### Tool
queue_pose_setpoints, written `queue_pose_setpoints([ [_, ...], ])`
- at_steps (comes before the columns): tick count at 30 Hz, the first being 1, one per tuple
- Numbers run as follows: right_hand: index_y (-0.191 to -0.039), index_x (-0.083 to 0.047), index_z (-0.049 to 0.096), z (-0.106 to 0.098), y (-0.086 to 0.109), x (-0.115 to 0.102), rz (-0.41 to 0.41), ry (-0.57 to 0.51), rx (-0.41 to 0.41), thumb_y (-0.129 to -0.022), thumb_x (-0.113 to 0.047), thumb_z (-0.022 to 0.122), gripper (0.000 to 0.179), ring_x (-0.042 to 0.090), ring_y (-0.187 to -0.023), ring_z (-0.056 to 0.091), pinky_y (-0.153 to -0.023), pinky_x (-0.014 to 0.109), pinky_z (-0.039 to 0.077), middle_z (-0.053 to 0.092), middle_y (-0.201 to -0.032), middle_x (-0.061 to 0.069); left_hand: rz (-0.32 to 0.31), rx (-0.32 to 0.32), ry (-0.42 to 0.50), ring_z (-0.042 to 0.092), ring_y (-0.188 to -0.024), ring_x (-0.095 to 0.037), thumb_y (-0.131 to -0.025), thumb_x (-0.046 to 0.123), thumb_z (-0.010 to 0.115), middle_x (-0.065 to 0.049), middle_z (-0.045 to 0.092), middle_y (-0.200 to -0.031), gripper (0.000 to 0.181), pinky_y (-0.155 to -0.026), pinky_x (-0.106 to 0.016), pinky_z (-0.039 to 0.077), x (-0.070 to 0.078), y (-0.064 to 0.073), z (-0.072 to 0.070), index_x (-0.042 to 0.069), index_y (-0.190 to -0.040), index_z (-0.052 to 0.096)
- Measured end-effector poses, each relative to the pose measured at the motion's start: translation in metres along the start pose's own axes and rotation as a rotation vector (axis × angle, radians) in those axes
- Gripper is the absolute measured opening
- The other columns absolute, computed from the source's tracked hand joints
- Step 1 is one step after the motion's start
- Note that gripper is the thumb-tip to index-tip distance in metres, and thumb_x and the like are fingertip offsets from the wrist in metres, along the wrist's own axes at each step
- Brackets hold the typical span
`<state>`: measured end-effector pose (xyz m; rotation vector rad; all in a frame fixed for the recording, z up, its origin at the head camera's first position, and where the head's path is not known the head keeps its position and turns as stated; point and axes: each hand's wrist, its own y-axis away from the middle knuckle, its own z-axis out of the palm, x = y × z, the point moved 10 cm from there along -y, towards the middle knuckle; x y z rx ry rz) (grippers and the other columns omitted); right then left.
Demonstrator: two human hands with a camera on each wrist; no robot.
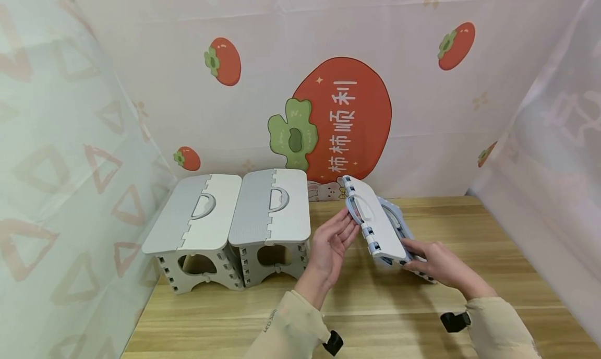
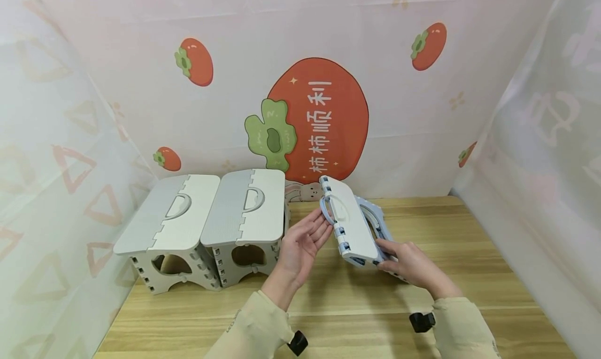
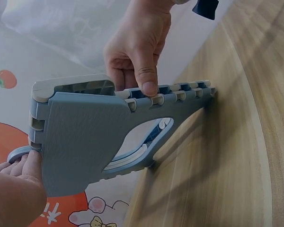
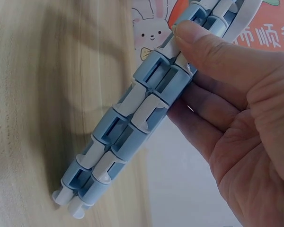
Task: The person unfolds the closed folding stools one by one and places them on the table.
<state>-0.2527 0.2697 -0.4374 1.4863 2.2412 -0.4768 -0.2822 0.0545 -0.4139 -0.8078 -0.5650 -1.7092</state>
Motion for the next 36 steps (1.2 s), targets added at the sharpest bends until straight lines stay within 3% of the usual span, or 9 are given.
queue_pose_setpoints([
  [9, -0.143, 0.003, 0.056, 0.0, -0.001, -0.005, -0.007, -0.006, 0.006, -0.091, -0.027, 0.078, 0.065, 0.035, -0.118, 0.066, -0.092, 0.05, 0.058, 0.067, -0.13, 0.022, 0.032, -0.011, -0.015, 0.046, -0.141, -0.032, -0.101, 0.015, 0.044, -0.023, 0.045, -0.154, 0.054, -0.114, -0.04, 0.043, 0.009, -0.001, 0.005, -0.006, -0.151, 0.042],
  [20, -0.144, 0.005, 0.055, 0.002, -0.002, -0.008, -0.013, -0.062, -0.004, -0.093, -0.035, 0.076, 0.068, 0.028, -0.118, 0.066, -0.091, 0.033, 0.058, 0.067, -0.131, 0.019, 0.029, -0.024, -0.048, 0.048, -0.141, -0.027, -0.103, 0.017, 0.044, -0.015, 0.048, -0.154, 0.052, -0.112, -0.037, 0.044, 0.014, 0.0, 0.01, -0.001, -0.151, 0.045],
  [36, -0.145, 0.004, 0.053, 0.006, -0.003, -0.012, -0.034, -0.105, -0.022, -0.094, -0.042, 0.073, 0.072, 0.031, -0.116, 0.068, -0.089, 0.033, 0.06, 0.067, -0.131, 0.019, 0.038, -0.033, -0.058, 0.049, -0.14, -0.028, -0.103, 0.019, 0.043, -0.014, 0.05, -0.152, 0.05, -0.112, -0.037, 0.044, 0.021, 0.002, 0.012, 0.0, -0.149, 0.049],
])
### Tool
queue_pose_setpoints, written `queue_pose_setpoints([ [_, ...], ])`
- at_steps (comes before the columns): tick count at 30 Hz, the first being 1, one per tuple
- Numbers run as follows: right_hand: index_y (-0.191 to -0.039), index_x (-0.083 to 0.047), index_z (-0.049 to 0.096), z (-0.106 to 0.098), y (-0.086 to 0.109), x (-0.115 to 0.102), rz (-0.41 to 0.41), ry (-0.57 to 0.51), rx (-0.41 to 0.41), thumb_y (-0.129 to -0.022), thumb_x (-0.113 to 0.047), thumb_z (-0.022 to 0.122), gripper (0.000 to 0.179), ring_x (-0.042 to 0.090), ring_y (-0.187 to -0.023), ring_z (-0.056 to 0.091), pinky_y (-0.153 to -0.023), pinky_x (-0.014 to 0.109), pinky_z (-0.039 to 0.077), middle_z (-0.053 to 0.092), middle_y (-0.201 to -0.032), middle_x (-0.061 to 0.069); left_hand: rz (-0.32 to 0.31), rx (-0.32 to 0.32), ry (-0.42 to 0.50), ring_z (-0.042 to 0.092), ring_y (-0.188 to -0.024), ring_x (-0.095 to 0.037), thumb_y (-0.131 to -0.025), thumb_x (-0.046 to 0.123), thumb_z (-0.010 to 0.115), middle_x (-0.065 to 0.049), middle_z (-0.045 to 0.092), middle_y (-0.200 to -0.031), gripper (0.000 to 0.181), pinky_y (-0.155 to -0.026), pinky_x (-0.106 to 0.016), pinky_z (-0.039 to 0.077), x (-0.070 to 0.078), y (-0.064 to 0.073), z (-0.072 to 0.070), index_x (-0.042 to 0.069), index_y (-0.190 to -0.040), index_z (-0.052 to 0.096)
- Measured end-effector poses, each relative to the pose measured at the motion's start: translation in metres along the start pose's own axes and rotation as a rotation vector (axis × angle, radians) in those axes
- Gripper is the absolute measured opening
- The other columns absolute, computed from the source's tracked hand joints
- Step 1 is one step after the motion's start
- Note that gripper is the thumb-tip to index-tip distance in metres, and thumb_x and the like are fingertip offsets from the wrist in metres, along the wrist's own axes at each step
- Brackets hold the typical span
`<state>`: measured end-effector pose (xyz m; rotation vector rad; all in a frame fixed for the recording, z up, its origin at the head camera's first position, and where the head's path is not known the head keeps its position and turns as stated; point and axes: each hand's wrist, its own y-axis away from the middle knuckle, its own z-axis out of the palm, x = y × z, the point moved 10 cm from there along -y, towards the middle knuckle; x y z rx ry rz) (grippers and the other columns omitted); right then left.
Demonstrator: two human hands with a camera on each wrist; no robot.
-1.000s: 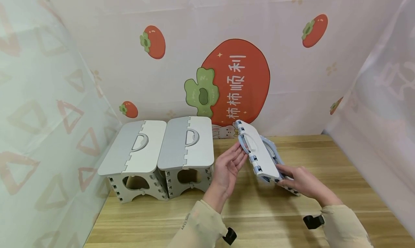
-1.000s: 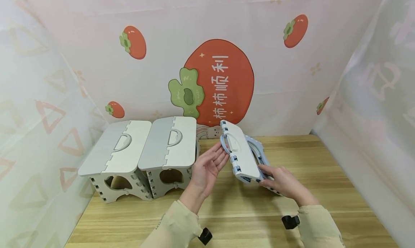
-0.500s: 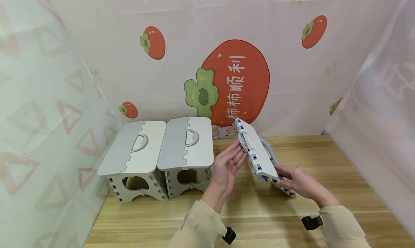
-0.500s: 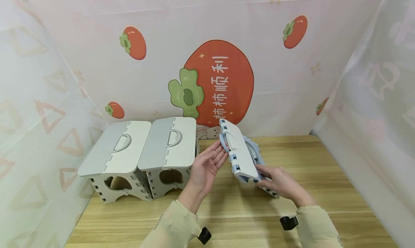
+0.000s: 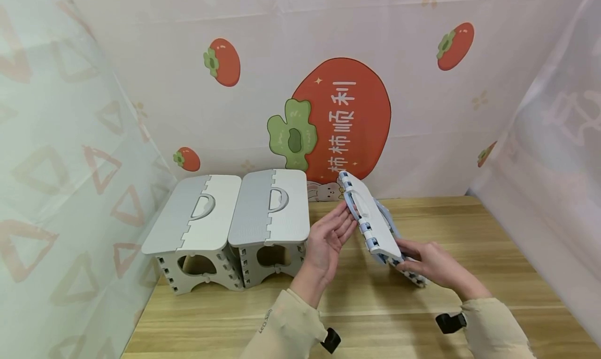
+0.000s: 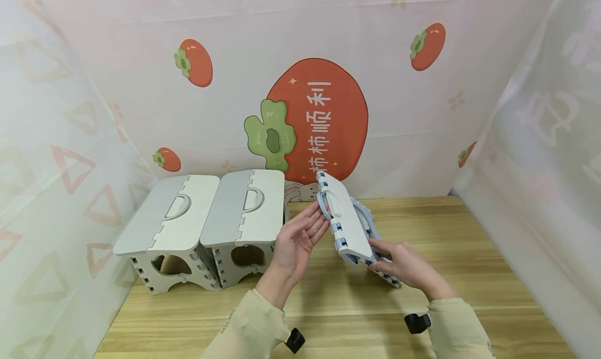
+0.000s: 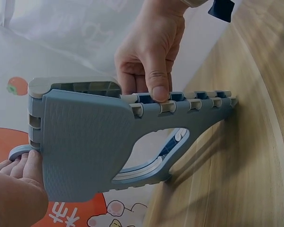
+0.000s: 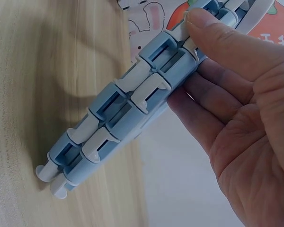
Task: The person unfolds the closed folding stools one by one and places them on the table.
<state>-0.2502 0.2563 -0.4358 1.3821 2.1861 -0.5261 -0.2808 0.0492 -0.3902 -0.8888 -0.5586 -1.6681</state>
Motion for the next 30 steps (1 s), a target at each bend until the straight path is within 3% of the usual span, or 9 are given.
queue_pose_setpoints([
  [9, -0.145, 0.006, 0.052, 0.0, 0.0, -0.003, 0.0, -0.016, 0.001, -0.093, -0.042, 0.073, 0.074, 0.031, -0.115, 0.069, -0.086, 0.03, 0.06, 0.067, -0.131, 0.021, 0.013, -0.026, -0.017, 0.05, -0.139, -0.028, -0.103, 0.019, 0.043, -0.016, 0.05, -0.152, 0.051, -0.112, -0.039, 0.044, 0.004, -0.001, 0.003, -0.003, -0.149, 0.049],
  [20, -0.144, 0.005, 0.054, 0.0, -0.002, -0.007, -0.01, -0.037, 0.009, -0.092, -0.037, 0.076, 0.071, 0.022, -0.112, 0.069, -0.084, 0.027, 0.059, 0.07, -0.125, 0.019, 0.009, -0.035, -0.027, 0.051, -0.138, -0.028, -0.103, 0.017, 0.043, -0.016, 0.051, -0.151, 0.05, -0.111, -0.039, 0.046, 0.011, -0.002, 0.004, -0.003, -0.148, 0.049],
  [30, -0.145, 0.002, 0.055, 0.002, -0.002, -0.006, 0.007, -0.07, 0.001, -0.092, -0.039, 0.076, 0.07, 0.025, -0.113, 0.07, -0.086, 0.032, 0.06, 0.071, -0.126, 0.017, -0.001, -0.043, -0.028, 0.052, -0.137, -0.027, -0.103, 0.017, 0.042, -0.015, 0.052, -0.15, 0.05, -0.11, -0.038, 0.047, 0.014, -0.003, 0.006, -0.003, -0.148, 0.049],
])
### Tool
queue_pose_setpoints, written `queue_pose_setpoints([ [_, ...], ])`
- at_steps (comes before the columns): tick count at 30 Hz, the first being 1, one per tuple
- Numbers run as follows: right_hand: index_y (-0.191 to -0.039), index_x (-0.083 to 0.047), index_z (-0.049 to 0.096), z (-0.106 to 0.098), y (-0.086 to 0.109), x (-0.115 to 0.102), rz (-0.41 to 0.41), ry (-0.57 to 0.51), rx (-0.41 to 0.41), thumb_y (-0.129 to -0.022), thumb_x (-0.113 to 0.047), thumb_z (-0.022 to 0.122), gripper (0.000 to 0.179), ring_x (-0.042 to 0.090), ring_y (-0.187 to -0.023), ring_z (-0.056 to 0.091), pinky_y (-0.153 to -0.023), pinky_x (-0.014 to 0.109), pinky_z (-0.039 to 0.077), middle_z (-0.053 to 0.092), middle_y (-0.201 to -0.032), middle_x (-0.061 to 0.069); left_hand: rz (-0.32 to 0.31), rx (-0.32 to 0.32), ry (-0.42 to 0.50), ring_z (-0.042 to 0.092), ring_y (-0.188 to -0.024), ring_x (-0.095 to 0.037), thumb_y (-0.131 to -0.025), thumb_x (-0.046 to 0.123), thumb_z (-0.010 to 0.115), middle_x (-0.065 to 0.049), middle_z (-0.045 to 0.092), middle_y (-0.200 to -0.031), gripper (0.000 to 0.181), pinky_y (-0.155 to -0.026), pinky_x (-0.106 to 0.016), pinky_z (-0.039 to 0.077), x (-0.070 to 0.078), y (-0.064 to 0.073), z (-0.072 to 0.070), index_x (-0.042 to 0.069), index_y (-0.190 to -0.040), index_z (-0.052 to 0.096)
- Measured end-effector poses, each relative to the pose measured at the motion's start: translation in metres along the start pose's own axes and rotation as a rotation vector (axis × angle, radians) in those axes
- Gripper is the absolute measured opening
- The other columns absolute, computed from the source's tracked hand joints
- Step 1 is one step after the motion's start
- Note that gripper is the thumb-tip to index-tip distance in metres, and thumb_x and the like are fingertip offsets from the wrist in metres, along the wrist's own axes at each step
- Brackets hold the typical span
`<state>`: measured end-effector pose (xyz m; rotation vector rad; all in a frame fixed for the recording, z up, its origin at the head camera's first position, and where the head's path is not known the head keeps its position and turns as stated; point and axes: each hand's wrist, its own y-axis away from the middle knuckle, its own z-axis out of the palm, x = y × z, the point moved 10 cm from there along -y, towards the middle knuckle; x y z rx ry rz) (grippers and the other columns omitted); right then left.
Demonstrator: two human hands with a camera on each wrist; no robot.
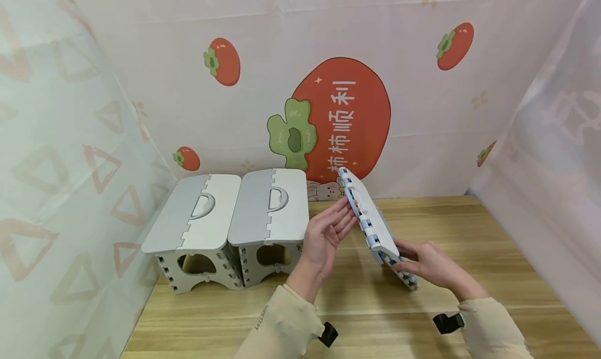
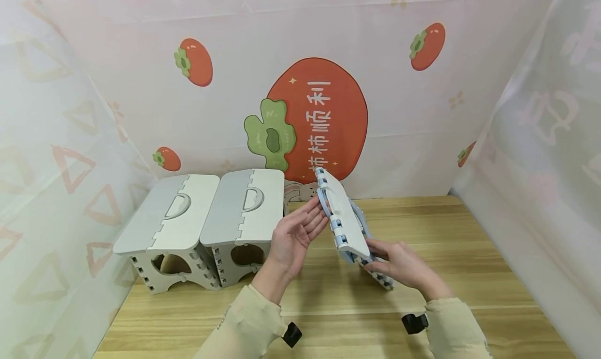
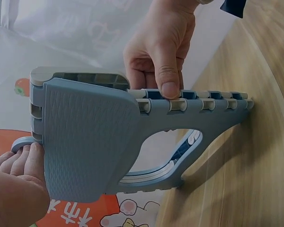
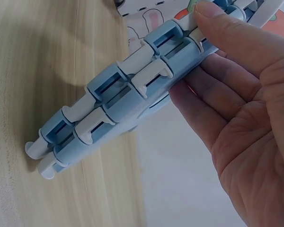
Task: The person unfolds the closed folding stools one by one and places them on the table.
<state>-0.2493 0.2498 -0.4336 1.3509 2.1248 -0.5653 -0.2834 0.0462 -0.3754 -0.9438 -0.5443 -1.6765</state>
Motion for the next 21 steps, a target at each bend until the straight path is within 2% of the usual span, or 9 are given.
queue_pose_setpoints([
  [8, -0.144, 0.0, 0.056, 0.0013, -0.0018, -0.0033, -0.01, -0.01, 0.004, -0.091, -0.039, 0.077, 0.069, 0.017, -0.111, 0.069, -0.084, 0.025, 0.059, 0.072, -0.124, 0.013, -0.003, -0.014, -0.013, 0.053, -0.137, -0.026, -0.103, 0.017, 0.04, -0.016, 0.052, -0.15, 0.05, -0.11, -0.037, 0.047, 0.0029, -0.0005, 0.0004, -0.003, -0.148, 0.049],
  [14, -0.144, 0.001, 0.056, 0.0038, -0.0027, -0.0059, -0.035, -0.06, -0.003, -0.092, -0.035, 0.077, 0.066, 0.017, -0.113, 0.069, -0.084, 0.024, 0.059, 0.071, -0.125, 0.016, 0.004, -0.028, -0.013, 0.053, -0.137, -0.026, -0.103, 0.018, 0.04, -0.017, 0.051, -0.151, 0.051, -0.11, -0.037, 0.047, 0.0055, -0.0006, 0.0016, -0.004, -0.148, 0.049],
  [21, -0.144, 0.002, 0.055, 0.0052, -0.0036, -0.0073, -0.038, -0.079, -0.003, -0.093, -0.036, 0.076, 0.067, 0.016, -0.113, 0.068, -0.087, 0.027, 0.06, 0.071, -0.126, 0.017, 0.017, -0.036, -0.016, 0.053, -0.137, -0.027, -0.103, 0.018, 0.042, -0.018, 0.052, -0.15, 0.05, -0.111, -0.038, 0.047, 0.0089, -0.0012, 0.0034, -0.004, -0.147, 0.05],
])
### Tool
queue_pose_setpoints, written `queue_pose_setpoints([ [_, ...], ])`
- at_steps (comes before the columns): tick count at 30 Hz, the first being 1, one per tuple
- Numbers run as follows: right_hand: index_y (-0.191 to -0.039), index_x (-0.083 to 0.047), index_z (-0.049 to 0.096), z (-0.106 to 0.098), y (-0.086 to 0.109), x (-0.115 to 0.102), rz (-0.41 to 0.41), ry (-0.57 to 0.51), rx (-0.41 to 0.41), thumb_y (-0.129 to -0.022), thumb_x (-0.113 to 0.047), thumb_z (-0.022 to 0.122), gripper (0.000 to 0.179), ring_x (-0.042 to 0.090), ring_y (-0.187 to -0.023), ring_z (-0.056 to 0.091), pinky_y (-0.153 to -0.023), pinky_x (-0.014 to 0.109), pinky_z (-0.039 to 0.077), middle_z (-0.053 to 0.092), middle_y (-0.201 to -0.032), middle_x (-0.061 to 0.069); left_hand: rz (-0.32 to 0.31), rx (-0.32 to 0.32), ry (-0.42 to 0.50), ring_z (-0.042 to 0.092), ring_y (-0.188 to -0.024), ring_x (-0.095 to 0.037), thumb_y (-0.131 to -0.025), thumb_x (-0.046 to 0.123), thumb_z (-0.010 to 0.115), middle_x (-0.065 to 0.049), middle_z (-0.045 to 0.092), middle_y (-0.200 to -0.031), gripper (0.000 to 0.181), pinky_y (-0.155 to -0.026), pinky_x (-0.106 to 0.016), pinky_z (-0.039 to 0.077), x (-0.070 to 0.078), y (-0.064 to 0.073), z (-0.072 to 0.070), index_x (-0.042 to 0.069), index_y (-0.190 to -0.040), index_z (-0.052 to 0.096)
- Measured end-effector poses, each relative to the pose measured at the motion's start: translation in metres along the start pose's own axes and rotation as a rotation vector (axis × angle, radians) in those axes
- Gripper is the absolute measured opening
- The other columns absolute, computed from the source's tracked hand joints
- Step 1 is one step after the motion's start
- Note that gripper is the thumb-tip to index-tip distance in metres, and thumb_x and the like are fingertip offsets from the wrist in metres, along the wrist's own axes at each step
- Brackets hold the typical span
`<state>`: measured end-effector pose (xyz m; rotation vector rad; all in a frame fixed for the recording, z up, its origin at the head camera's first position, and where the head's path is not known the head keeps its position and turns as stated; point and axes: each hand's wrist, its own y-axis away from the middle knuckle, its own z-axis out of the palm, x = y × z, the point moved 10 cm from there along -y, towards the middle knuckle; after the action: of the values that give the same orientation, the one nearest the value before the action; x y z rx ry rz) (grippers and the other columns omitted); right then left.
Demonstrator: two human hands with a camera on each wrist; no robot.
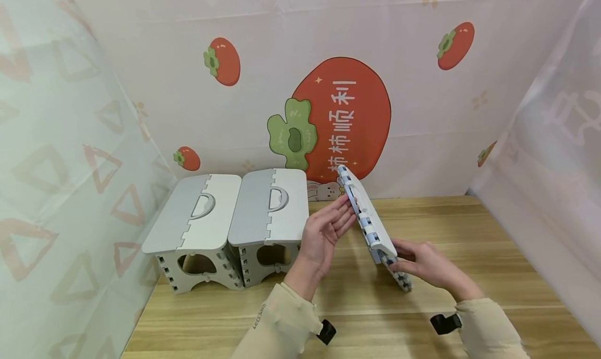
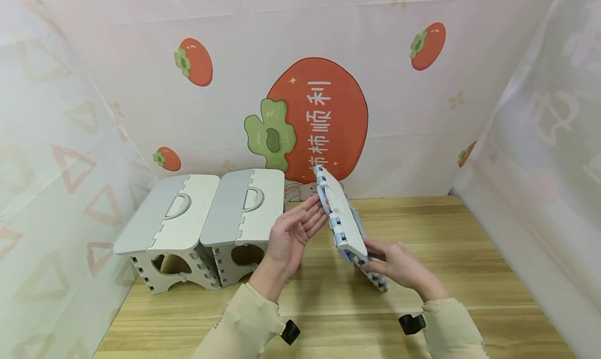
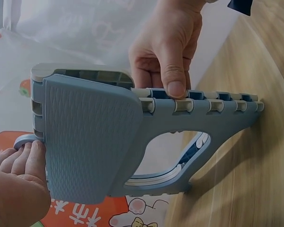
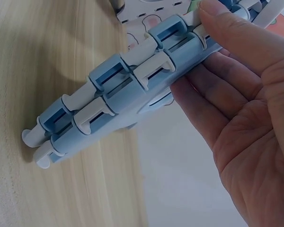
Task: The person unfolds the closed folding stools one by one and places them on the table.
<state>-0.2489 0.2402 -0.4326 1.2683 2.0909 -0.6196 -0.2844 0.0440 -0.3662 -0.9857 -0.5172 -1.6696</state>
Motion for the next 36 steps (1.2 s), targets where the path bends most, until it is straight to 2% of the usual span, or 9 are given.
queue_pose_setpoints([
  [7, -0.144, 0.003, 0.055, 0.002, -0.001, 0.0, 0.004, -0.02, 0.003, -0.092, -0.036, 0.077, 0.068, 0.016, -0.111, 0.069, -0.086, 0.024, 0.058, 0.071, -0.124, 0.017, 0.008, -0.002, -0.002, 0.053, -0.137, -0.028, -0.103, 0.018, 0.041, -0.018, 0.053, -0.149, 0.05, -0.111, -0.039, 0.046, 0.003, -0.001, 0.002, -0.005, -0.146, 0.05],
  [14, -0.143, 0.004, 0.055, 0.006, -0.003, 0.0, 0.008, -0.046, -0.001, -0.092, -0.036, 0.077, 0.069, 0.025, -0.112, 0.07, -0.087, 0.035, 0.061, 0.071, -0.124, 0.019, 0.016, -0.02, -0.022, 0.053, -0.137, -0.027, -0.104, 0.017, 0.039, -0.018, 0.053, -0.149, 0.049, -0.111, -0.038, 0.046, 0.006, -0.001, 0.004, -0.004, -0.147, 0.051],
  [17, -0.143, 0.004, 0.055, 0.007, -0.004, 0.0, 0.013, -0.052, -0.006, -0.092, -0.037, 0.076, 0.069, 0.027, -0.112, 0.07, -0.087, 0.035, 0.061, 0.07, -0.125, 0.019, 0.016, -0.026, -0.032, 0.054, -0.137, -0.026, -0.104, 0.018, 0.039, -0.017, 0.053, -0.15, 0.049, -0.111, -0.037, 0.046, 0.008, 0.0, 0.005, -0.004, -0.147, 0.051],
  [29, -0.144, 0.003, 0.055, 0.011, -0.007, -0.003, 0.017, -0.086, -0.01, -0.093, -0.035, 0.076, 0.067, 0.025, -0.112, 0.07, -0.087, 0.03, 0.06, 0.07, -0.126, 0.019, 0.049, -0.068, -0.06, 0.053, -0.137, -0.027, -0.105, 0.016, 0.036, -0.018, 0.05, -0.152, 0.05, -0.112, -0.037, 0.045, 0.017, -0.002, 0.011, -0.005, -0.148, 0.048],
  [36, -0.142, 0.003, 0.056, 0.016, -0.009, -0.007, 0.026, -0.138, -0.011, -0.093, -0.032, 0.076, 0.062, 0.018, -0.106, 0.072, -0.085, 0.029, 0.06, 0.073, -0.12, 0.017, 0.064, -0.076, -0.071, 0.054, -0.136, -0.028, -0.104, 0.016, 0.039, -0.018, 0.054, -0.148, 0.048, -0.11, -0.039, 0.047, 0.023, -0.004, 0.014, -0.004, -0.146, 0.052],
])
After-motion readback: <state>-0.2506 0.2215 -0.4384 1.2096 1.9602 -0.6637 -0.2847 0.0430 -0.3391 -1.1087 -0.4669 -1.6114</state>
